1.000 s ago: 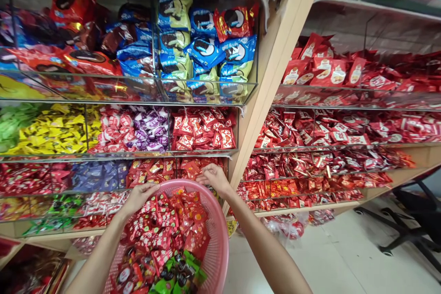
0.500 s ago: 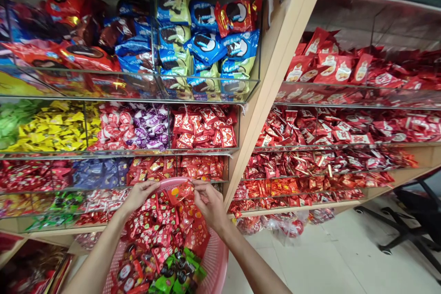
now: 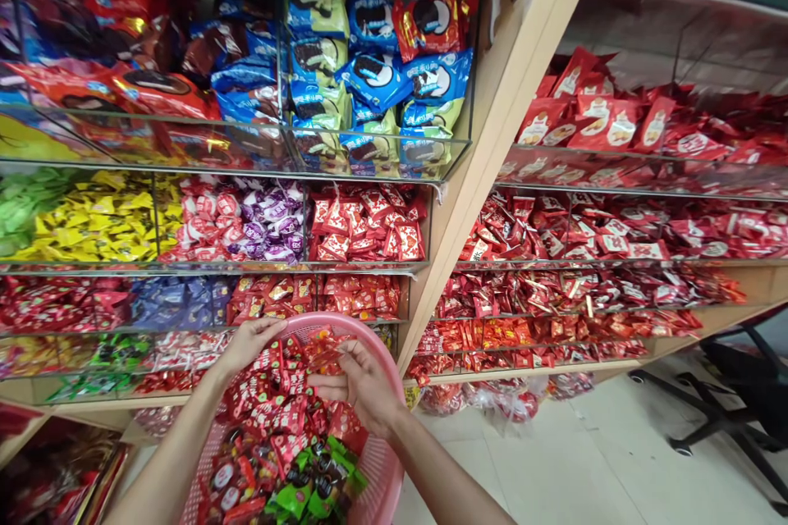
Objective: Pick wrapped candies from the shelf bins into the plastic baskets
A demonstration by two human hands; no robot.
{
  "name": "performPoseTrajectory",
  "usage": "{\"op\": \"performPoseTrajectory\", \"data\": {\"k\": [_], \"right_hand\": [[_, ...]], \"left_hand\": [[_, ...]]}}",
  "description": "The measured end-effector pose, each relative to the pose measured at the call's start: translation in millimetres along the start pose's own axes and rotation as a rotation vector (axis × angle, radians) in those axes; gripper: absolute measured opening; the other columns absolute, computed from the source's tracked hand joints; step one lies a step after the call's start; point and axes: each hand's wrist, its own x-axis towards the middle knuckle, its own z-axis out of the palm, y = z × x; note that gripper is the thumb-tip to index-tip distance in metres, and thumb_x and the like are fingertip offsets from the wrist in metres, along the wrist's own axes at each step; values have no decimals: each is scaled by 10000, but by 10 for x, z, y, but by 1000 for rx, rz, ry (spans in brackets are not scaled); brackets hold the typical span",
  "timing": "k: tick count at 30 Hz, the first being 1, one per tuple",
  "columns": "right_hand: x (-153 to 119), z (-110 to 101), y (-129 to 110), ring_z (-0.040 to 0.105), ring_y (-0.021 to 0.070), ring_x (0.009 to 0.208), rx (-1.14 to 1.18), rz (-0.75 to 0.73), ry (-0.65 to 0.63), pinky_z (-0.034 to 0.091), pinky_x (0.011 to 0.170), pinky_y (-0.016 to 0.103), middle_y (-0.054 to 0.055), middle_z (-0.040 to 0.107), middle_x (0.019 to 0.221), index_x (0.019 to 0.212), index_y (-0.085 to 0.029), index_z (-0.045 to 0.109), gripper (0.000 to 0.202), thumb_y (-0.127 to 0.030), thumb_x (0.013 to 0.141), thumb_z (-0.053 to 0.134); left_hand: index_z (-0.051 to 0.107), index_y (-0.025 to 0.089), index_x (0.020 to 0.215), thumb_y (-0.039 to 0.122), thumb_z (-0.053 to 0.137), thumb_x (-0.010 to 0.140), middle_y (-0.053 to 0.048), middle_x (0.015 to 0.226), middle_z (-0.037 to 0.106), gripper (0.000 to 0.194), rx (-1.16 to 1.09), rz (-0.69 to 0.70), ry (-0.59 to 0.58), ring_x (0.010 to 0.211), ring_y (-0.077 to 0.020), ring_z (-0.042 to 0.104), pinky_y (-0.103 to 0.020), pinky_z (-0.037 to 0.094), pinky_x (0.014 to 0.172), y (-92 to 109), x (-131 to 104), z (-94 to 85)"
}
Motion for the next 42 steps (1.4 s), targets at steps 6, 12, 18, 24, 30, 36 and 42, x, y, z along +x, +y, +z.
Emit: {"op": "performPoseTrajectory", "data": {"k": [6, 12, 18, 24, 30, 36, 42], "right_hand": [[43, 12, 97, 685, 163, 825, 99, 144, -34, 542, 690, 248, 31, 643, 938, 1002, -227, 438, 351, -401, 783, 650], [55, 39, -19, 661, 160, 907, 126, 321, -77, 542, 723, 233, 76, 612, 1001, 1068, -171, 493, 456, -572, 858, 441], [7, 74, -151, 627, 184, 992, -92, 172, -288, 540, 766, 287, 56, 502, 1265, 1180, -246, 449, 553, -184, 692, 702], [43, -20, -204, 628, 145, 919, -430, 50, -419, 515, 809, 318, 77, 424, 1324, 1368, -338, 243, 881, -197, 658, 745], [56, -159, -300, 472, 215, 1163, -851, -17, -418, 515, 765, 291, 123, 251, 1441, 1429, -318, 156, 888, -250, 727, 696], [89, -211, -296, 384, 251, 1270, -802, 72, -407, 484, 807, 313, 157, 396, 1345, 1450, -279, 55, 1007, -241, 693, 718], [206, -330, -325, 547, 223, 1019, -1176, -226, -146, 465, 780, 317, 80, 557, 1092, 1317, -227, 356, 692, -130, 692, 635]], "left_hand": [[729, 137, 857, 531, 631, 707, -62, 828, 719, 433, -12, 5, 4, 742, -201, 611, -290, 456, 697, 61, -23, 6], [730, 134, 843, 553, 630, 696, -57, 804, 713, 455, -17, 4, 5, 736, -198, 603, -284, 449, 687, 76, -31, 9], [735, 148, 861, 549, 627, 699, -52, 821, 716, 445, -9, -3, 14, 747, -199, 608, -279, 451, 696, 44, -21, 14], [726, 135, 849, 540, 617, 719, -58, 815, 714, 439, -14, -5, -5, 754, -205, 613, -290, 453, 721, 41, -25, 6], [723, 137, 896, 530, 620, 724, -55, 827, 713, 441, -4, 9, 1, 761, -200, 611, -285, 448, 725, -6, -4, -3], [730, 147, 908, 536, 641, 695, -54, 827, 717, 453, -17, 0, 13, 767, -200, 616, -282, 458, 719, 6, -9, 6], [731, 145, 898, 526, 640, 702, -58, 838, 717, 438, -12, 5, 15, 772, -203, 616, -284, 457, 718, -1, -4, 4]]}}
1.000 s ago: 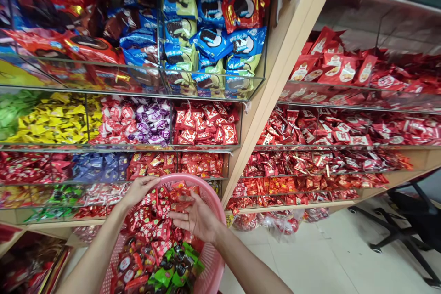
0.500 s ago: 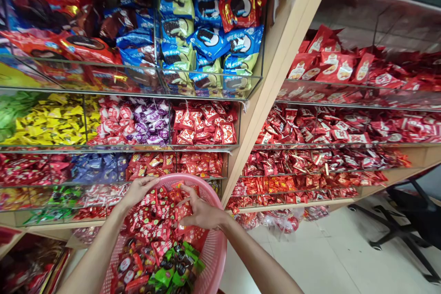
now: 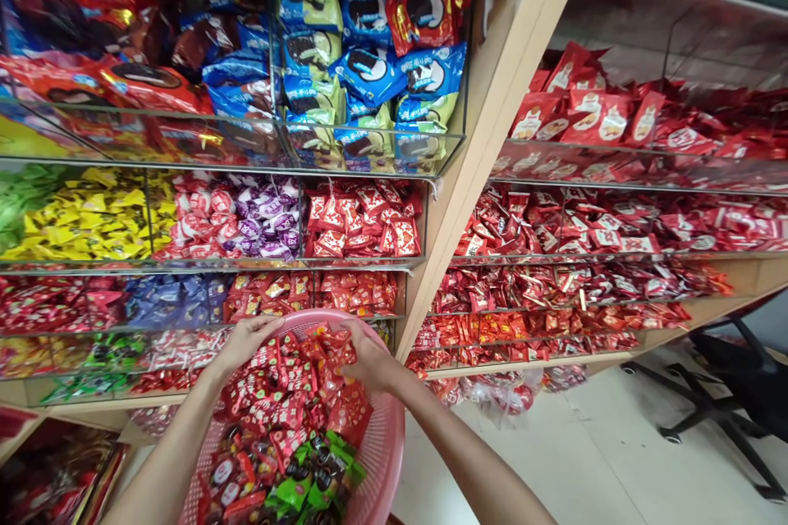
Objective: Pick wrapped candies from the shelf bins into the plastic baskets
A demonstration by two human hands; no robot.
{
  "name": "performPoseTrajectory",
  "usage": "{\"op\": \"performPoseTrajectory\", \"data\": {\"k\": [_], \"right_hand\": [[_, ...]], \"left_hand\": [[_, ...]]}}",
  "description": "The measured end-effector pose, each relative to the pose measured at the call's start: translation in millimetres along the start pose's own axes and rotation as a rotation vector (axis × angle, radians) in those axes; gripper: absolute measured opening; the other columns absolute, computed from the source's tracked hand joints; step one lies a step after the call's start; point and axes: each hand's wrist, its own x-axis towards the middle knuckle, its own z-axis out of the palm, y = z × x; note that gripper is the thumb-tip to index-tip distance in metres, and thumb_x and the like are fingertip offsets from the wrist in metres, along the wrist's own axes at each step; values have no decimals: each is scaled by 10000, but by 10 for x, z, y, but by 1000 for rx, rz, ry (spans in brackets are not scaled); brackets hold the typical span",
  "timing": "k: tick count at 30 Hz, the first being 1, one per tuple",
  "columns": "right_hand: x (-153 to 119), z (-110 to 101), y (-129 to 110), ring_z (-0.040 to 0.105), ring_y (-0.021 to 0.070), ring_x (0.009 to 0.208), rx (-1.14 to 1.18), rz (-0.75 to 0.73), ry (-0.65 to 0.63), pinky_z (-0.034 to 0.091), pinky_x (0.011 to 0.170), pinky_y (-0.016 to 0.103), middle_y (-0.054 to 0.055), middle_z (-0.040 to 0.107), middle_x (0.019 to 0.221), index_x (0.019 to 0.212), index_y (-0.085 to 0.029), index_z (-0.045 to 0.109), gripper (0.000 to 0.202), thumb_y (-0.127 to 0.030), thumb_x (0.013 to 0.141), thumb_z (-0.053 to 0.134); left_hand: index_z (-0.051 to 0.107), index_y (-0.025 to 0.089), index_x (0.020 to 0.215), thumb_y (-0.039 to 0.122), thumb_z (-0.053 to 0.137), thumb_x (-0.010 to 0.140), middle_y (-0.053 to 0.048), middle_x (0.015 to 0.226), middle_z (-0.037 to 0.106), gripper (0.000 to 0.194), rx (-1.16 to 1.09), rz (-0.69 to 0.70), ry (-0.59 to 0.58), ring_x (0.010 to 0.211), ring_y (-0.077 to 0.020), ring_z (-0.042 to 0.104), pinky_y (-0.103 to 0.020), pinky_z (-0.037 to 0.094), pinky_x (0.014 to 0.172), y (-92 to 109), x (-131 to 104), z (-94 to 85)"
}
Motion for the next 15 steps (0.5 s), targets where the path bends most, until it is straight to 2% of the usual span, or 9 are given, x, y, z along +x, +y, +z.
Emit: {"op": "performPoseTrajectory", "data": {"k": [3, 7, 10, 15], "right_hand": [[40, -48, 4, 561, 214, 939, -222, -29, 115, 434, 813, 336, 52, 582, 994, 1243, -210, 394, 572, -81, 711, 562], [108, -41, -23, 538, 226, 1036, -325, -127, 60, 418, 856, 337, 73, 573, 1093, 1236, -223, 375, 551, -70, 732, 537], [181, 12, -32, 499, 237, 1117, -419, -173, 21, 406, 910, 353, 88, 558, 1166, 1195, -216, 426, 508, -49, 725, 525], [283, 129, -20, 539, 231, 1062, -525, -204, 15, 425, 906, 352, 75, 595, 1112, 1150, -209, 506, 464, -13, 729, 483]], "left_hand": [[735, 149, 869, 533, 644, 691, -56, 815, 716, 433, 15, -2, 13, 756, -206, 613, -287, 456, 703, -4, 1, 1], [736, 143, 844, 546, 637, 687, -53, 795, 714, 444, 25, -12, 19, 730, -204, 612, -287, 457, 681, 13, -5, 6], [738, 148, 850, 540, 637, 687, -56, 819, 719, 436, 20, -7, 21, 748, -209, 618, -290, 460, 695, 32, -11, 5], [739, 154, 884, 544, 638, 682, -65, 828, 724, 451, 26, -11, 4, 781, -226, 626, -306, 464, 727, 54, -16, -8]]}}
